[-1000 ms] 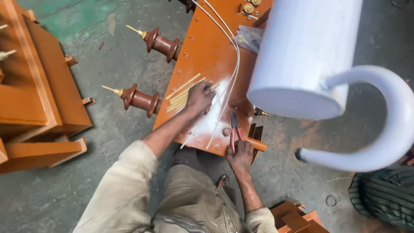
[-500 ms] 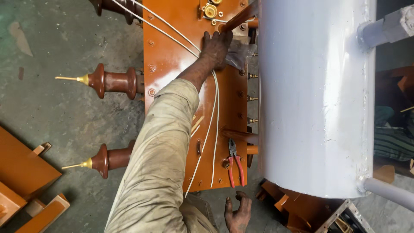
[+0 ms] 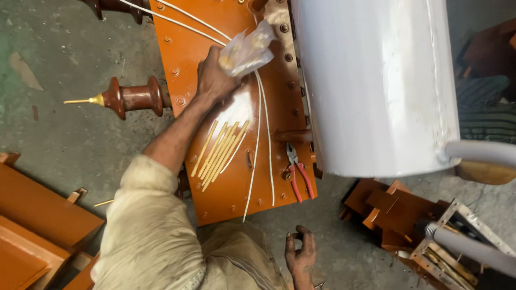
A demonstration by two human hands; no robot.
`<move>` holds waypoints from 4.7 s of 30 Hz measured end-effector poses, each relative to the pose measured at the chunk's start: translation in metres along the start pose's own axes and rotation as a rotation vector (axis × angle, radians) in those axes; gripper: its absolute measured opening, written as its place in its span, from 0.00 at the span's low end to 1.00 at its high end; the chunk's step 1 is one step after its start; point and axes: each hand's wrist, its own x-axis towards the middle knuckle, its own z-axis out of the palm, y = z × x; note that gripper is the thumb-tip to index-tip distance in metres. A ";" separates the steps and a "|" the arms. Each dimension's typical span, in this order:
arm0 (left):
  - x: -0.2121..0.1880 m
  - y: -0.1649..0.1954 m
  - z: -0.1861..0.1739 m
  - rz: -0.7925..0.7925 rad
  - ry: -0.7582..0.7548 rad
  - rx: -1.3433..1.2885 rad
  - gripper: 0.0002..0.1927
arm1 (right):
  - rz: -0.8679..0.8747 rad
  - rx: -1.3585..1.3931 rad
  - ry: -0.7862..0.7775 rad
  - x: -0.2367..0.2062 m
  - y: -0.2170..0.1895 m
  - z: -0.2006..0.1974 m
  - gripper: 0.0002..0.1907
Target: The person sits on the floor and uses pliers to cut and strip white insulated wire, then fits the wire onto brass terminals on an orange transformer tank. They unwrap brass fittings from plastic packaging and thread brass rods and fittings onto the transformer bushings by hand.
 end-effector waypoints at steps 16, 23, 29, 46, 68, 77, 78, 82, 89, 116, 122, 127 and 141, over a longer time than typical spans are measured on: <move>-0.418 -0.040 0.026 -0.596 -0.138 -0.817 0.36 | 0.729 1.455 -0.556 -0.009 -0.119 0.020 0.22; -0.327 0.001 0.021 -0.419 -0.039 -0.292 0.30 | 0.508 1.309 -0.456 0.014 -0.086 -0.015 0.16; -0.278 0.007 0.034 -0.232 0.114 -0.714 0.29 | 0.566 1.325 -0.353 0.015 -0.067 -0.013 0.19; -0.303 -0.013 0.065 -0.022 -0.739 -0.399 0.20 | 0.272 1.178 -0.380 0.004 -0.036 0.015 0.30; -0.442 0.020 0.105 -0.691 -0.460 -0.823 0.09 | 0.034 1.279 -0.364 -0.059 0.065 -0.068 0.25; -0.426 0.011 0.091 -0.392 -0.729 -0.556 0.12 | -0.107 1.112 -0.708 -0.074 0.070 -0.133 0.34; -0.424 0.011 0.095 -0.389 -0.754 -0.546 0.12 | -0.119 0.808 -0.611 -0.076 0.059 -0.125 0.34; -0.412 0.016 0.095 -0.450 -0.828 -0.689 0.12 | -0.050 0.452 -0.506 -0.095 0.016 -0.087 0.20; -0.409 0.001 0.063 -0.552 -0.895 -0.540 0.15 | -0.005 0.381 -0.066 -0.131 -0.046 -0.023 0.15; -0.372 -0.039 0.002 0.000 -1.244 0.002 0.13 | 0.051 0.327 -0.413 -0.131 -0.084 -0.038 0.25; -0.382 -0.017 -0.004 0.218 -1.163 -0.022 0.11 | 0.076 0.442 -0.394 -0.132 -0.087 -0.034 0.25; -0.378 -0.022 0.007 0.364 -1.174 0.050 0.08 | 0.048 0.525 -0.402 -0.136 -0.085 -0.027 0.24; -0.405 -0.075 0.036 0.034 -1.050 -0.003 0.08 | -0.232 0.637 0.018 -0.158 -0.069 0.003 0.22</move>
